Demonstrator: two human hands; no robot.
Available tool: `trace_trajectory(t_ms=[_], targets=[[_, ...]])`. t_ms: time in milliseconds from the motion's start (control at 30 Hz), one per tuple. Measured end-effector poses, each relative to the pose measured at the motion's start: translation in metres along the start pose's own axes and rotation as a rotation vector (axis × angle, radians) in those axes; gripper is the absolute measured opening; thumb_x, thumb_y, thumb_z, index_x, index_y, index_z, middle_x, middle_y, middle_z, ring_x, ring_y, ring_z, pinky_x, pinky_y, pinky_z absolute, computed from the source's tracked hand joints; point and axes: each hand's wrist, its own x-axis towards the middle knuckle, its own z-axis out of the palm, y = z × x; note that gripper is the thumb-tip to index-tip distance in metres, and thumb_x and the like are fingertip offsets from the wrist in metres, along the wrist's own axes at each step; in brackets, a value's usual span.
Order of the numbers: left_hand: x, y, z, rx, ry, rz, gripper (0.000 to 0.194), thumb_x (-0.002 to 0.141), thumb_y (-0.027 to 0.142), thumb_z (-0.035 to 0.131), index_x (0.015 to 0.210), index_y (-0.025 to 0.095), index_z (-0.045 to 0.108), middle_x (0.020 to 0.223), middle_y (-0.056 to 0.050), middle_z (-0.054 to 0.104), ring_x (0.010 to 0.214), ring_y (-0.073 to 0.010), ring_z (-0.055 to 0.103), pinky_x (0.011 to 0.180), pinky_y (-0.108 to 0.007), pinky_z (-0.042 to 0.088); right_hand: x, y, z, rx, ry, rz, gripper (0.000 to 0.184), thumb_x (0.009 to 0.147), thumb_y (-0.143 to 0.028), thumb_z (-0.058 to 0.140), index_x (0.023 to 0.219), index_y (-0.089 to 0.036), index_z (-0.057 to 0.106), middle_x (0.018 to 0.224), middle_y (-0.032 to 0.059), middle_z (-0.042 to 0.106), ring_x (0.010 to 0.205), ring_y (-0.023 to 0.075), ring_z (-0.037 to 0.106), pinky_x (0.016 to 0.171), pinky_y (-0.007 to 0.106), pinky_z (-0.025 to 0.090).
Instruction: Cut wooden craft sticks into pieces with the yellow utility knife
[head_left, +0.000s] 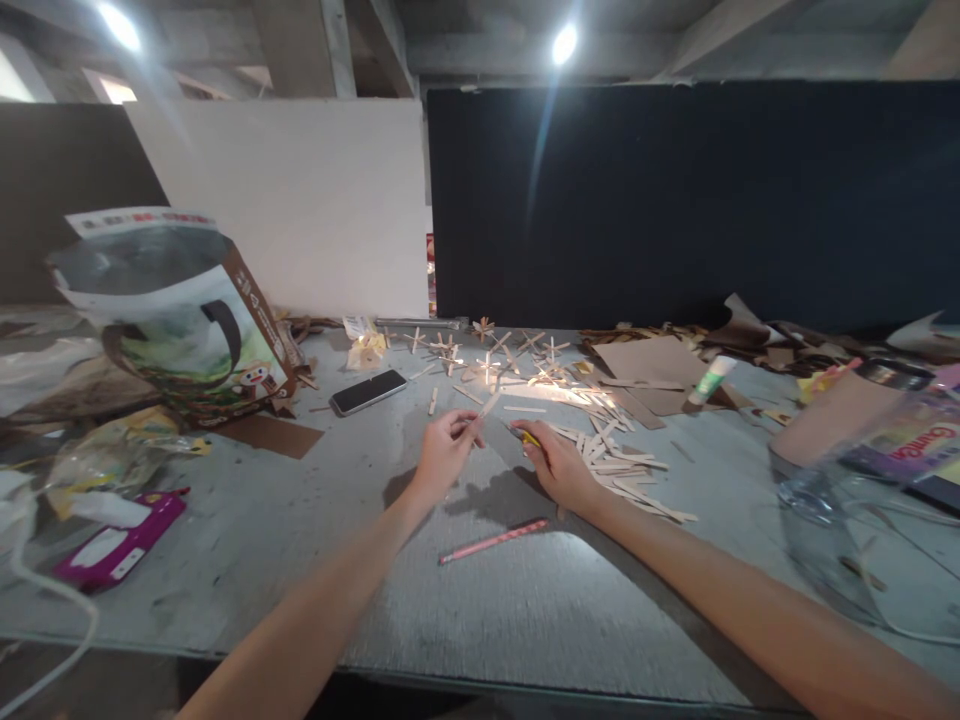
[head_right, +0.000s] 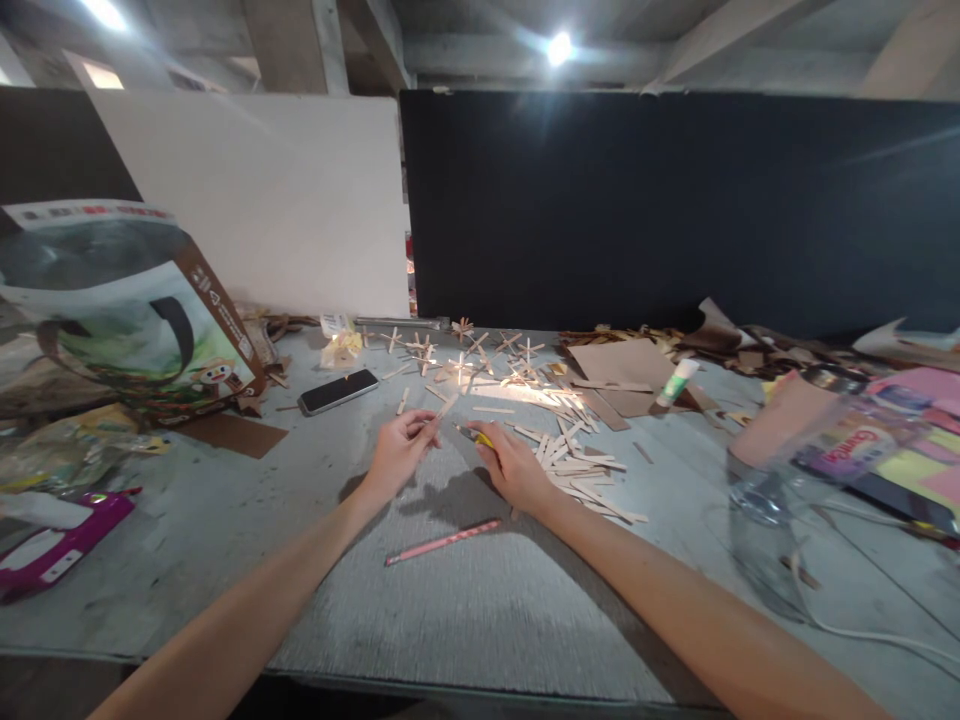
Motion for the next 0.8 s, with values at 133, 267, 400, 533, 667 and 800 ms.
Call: trace_trajectory(t_ms=[133, 267, 400, 533, 667, 800], targets=[[0.0051, -0.0076, -0.0020, -0.012, 0.013, 0.018, 0.039, 0.080, 0.054, 0.068, 0.088, 0.017, 0.060, 0.061, 0.000, 0.064, 0.040, -0.0080, 0.044, 0.044, -0.024, 0.034, -0.0002, 0.0022, 0.0026, -0.044, -0.031, 0.004, 0.032, 0.105, -0.031, 0.032, 0.127, -0.023, 0.055, 0.105, 0.0096, 0.070, 0.093, 0.0228, 0.068, 0.080, 0.035, 0.055], [0.0073, -0.0097, -0.0050, -0.014, 0.008, 0.083, 0.034, 0.087, 0.051, 0.062, 0.090, 0.019, 0.054, 0.067, -0.001, 0.067, 0.045, -0.0094, 0.051, 0.050, -0.024, 0.040, -0.0001, 0.0014, 0.0029, -0.130, -0.089, 0.052, 0.032, 0.105, -0.030, 0.032, 0.128, -0.021, 0.052, 0.110, 0.0116, 0.070, 0.094, 0.0237, 0.070, 0.078, 0.035, 0.055], [0.0077, -0.0095, -0.0047, -0.031, 0.035, 0.094, 0.036, 0.088, 0.054, 0.062, 0.090, 0.020, 0.048, 0.071, -0.002, 0.070, 0.050, -0.0106, 0.055, 0.056, -0.025, 0.044, 0.0010, -0.0032, 0.0039, -0.213, -0.124, 0.115, 0.036, 0.103, -0.035, 0.037, 0.133, -0.018, 0.046, 0.106, 0.0130, 0.071, 0.086, 0.0263, 0.071, 0.074, 0.037, 0.055], [0.0082, -0.0099, -0.0033, -0.082, 0.009, 0.059, 0.042, 0.085, 0.058, 0.065, 0.088, 0.021, 0.046, 0.069, -0.002, 0.071, 0.051, -0.0112, 0.056, 0.056, -0.026, 0.045, 0.0008, -0.0045, 0.0071, -0.246, -0.109, 0.172, 0.038, 0.102, -0.035, 0.037, 0.135, -0.016, 0.043, 0.101, 0.0130, 0.071, 0.075, 0.0262, 0.070, 0.067, 0.036, 0.053], [0.0080, -0.0107, -0.0033, -0.069, -0.056, 0.013, 0.047, 0.080, 0.064, 0.067, 0.083, 0.020, 0.050, 0.063, -0.002, 0.068, 0.049, -0.0122, 0.055, 0.054, -0.026, 0.043, 0.0003, -0.0027, 0.0073, -0.182, -0.078, 0.132, 0.033, 0.102, -0.032, 0.036, 0.130, -0.017, 0.047, 0.104, 0.0135, 0.070, 0.078, 0.0249, 0.070, 0.069, 0.035, 0.054], [0.0057, -0.0117, -0.0025, 0.006, -0.123, -0.009, 0.053, 0.079, 0.072, 0.059, 0.071, 0.020, 0.053, 0.051, 0.001, 0.057, 0.046, -0.0127, 0.050, 0.051, -0.026, 0.039, 0.0027, -0.0034, 0.0049, -0.068, -0.036, 0.064, 0.027, 0.103, -0.031, 0.036, 0.122, -0.022, 0.054, 0.099, 0.0106, 0.070, 0.087, 0.0240, 0.069, 0.076, 0.035, 0.055]])
